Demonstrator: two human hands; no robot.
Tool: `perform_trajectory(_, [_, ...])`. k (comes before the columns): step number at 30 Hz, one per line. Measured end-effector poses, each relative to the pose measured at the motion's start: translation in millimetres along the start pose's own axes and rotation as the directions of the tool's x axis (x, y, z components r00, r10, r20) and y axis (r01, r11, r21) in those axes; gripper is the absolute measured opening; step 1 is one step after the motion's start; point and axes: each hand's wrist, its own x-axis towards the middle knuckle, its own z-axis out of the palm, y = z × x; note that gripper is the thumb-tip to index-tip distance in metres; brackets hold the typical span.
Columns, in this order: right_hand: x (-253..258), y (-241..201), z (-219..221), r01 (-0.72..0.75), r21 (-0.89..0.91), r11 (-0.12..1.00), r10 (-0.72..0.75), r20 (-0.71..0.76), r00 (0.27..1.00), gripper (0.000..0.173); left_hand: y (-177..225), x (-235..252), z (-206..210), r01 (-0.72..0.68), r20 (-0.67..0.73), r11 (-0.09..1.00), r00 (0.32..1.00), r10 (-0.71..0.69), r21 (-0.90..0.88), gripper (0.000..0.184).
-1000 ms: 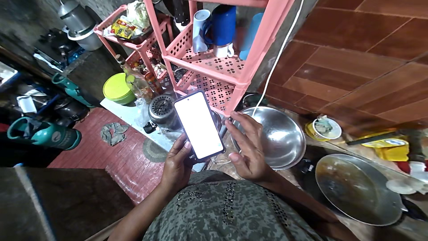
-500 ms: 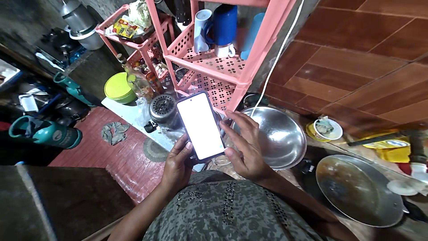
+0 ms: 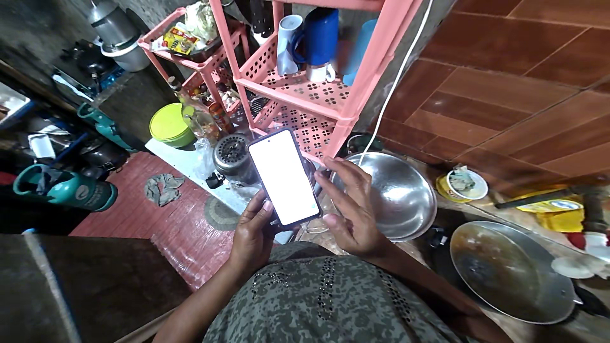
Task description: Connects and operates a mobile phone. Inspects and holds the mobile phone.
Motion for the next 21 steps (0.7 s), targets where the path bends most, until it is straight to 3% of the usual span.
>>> perform_trajectory(4, [-3.0, 3.4, -1.7, 0.102, 0.038, 0.994, -0.101, -0.034, 0.994, 0.056, 0.5, 1.2, 0.6, -0.024, -0.034, 1.0, 0.999, 0.024, -0.009, 0.034])
perform_trajectory(21, [-4.7, 3.9, 0.2, 0.089, 0.06, 0.994, -0.09, 0.013, 0.996, 0.049, 0.1, 1.6, 1.7, -0.01, -0.061, 1.0, 0.998, 0.008, -0.027, 0.035])
